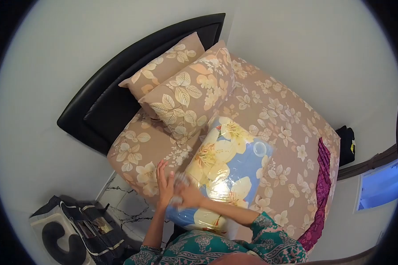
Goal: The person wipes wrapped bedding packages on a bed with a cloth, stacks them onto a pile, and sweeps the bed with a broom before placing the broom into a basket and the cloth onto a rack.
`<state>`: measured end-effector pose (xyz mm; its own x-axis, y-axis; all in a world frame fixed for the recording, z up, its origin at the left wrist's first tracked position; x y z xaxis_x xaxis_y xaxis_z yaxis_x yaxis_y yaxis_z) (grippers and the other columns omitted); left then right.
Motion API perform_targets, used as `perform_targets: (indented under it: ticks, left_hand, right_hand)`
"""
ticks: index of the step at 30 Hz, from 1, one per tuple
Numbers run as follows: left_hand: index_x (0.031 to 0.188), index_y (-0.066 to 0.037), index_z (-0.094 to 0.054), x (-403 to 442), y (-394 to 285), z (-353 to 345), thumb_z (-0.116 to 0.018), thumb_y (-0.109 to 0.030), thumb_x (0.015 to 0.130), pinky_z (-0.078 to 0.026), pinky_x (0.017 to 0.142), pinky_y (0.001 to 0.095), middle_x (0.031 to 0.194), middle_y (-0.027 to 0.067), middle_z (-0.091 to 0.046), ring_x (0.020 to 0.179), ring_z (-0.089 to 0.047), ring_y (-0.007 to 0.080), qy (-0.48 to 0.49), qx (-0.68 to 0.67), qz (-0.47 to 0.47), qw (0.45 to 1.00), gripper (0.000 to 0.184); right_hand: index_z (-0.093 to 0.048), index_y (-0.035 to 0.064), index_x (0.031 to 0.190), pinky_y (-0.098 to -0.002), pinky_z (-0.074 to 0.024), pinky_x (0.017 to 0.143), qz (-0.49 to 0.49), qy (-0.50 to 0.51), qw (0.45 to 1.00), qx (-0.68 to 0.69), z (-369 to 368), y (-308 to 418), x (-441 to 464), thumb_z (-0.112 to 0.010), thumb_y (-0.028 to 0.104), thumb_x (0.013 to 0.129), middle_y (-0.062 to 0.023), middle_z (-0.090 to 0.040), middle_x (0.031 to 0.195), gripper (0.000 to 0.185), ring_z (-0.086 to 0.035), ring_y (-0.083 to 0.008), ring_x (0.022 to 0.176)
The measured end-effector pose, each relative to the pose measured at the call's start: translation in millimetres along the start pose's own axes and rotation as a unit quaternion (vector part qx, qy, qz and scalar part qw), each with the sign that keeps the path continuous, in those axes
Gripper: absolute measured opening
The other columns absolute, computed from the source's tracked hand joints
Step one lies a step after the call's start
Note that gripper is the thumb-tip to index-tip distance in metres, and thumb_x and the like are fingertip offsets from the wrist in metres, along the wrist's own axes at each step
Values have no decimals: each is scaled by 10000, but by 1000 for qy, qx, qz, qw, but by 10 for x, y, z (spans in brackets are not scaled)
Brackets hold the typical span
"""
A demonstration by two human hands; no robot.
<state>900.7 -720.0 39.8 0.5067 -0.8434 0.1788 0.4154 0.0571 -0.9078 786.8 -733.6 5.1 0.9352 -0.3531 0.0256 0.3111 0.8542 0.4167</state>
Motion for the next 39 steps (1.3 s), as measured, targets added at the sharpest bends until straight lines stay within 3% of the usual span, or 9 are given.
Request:
perform_targets:
  ticks: [2,5,7,12,14,25,30,34,39]
  left_hand:
    - [1249,6,-431,180,-95,-7,-455,-278,930,-226,1064,436,1357,197,-349,1291,-294,340,3,0,-25,1000,428]
    - [1245,8,-435,289,-215,-118,-457,-269,930,-227,1062,444,1352,194,-356,1286,-301,345,11,-10,-40,999,421]
    - [1250,5,-434,268,-221,-270,-461,-276,930,-226,1061,454,1365,195,-347,1286,-297,358,40,6,-59,997,426]
    - [1343,-29,-358,48,-351,-991,-493,-343,910,-133,1083,519,1421,210,-281,1341,-190,402,134,40,-110,984,552]
    - [1349,-60,-363,-51,-482,-1324,-515,-390,885,-99,1079,545,1435,213,-258,1351,-181,388,231,165,-137,949,589]
    - [1408,-80,-303,-146,-474,-1687,-433,-486,889,-31,1061,605,1486,184,-177,1374,-124,379,232,288,-230,900,671]
    - [1405,-46,-287,-151,-441,-1716,-425,-444,900,-17,1062,602,1476,196,-191,1366,-123,396,227,305,-240,893,658]
    - [1404,16,-232,-132,-347,-1703,-470,-456,874,-18,1078,571,1464,222,-195,1367,-125,392,235,276,-227,904,749]
    - [1407,73,-101,-191,-361,-1662,-566,-483,806,-11,1095,521,1462,256,-150,1381,-82,364,228,239,-198,923,942]
  right_hand:
    - [-593,166,1165,-609,-94,1063,78,71,993,57,-23,348,-95,-585,532,730,-166,-391,1374,569,-246,-334,1340]
    - [-557,170,1210,-616,-108,1057,74,-9,997,23,165,-168,-10,-580,526,737,-180,-410,1347,593,-277,-340,1321]
    - [-528,183,1243,-623,-113,1052,-110,23,992,-56,275,-1027,220,-580,518,742,-166,-418,1336,606,-285,-338,1318]
    - [-507,247,1261,-630,-162,1037,-346,-173,908,-161,1125,-2701,314,-548,478,773,-66,-430,1346,542,-319,-322,1299]
    - [-506,242,1261,-636,-176,1029,-398,-183,892,-114,1313,-2937,209,-540,478,777,-62,-442,1337,539,-341,-318,1284]
    - [-487,215,1288,-679,-164,1000,-665,-295,686,7,1183,-3449,-2067,-441,464,838,-88,-464,1329,516,-355,-309,1282]
    - [-531,160,1248,-652,-162,1007,-527,-286,798,-53,1292,-2930,-1277,-481,574,825,-110,-453,1324,594,-320,-333,1290]
    - [-427,253,1340,-626,-109,1044,-361,-252,890,-117,908,-1957,-787,-480,623,799,-84,-407,1365,658,-242,-334,1341]
    - [-458,289,1320,-654,-89,1030,-365,-253,889,-109,655,-1404,-1219,-547,557,761,-80,-389,1383,625,-217,-335,1356]
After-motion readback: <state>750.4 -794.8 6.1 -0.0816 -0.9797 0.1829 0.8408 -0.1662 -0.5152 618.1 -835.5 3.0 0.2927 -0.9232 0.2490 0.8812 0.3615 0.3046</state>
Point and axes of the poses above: each hand's wrist, its own x-axis towards the middle knuckle, its own z-axis out of the back of the hand, y = z × x, the point moved 5 cm from there along x, towards the middle knuckle
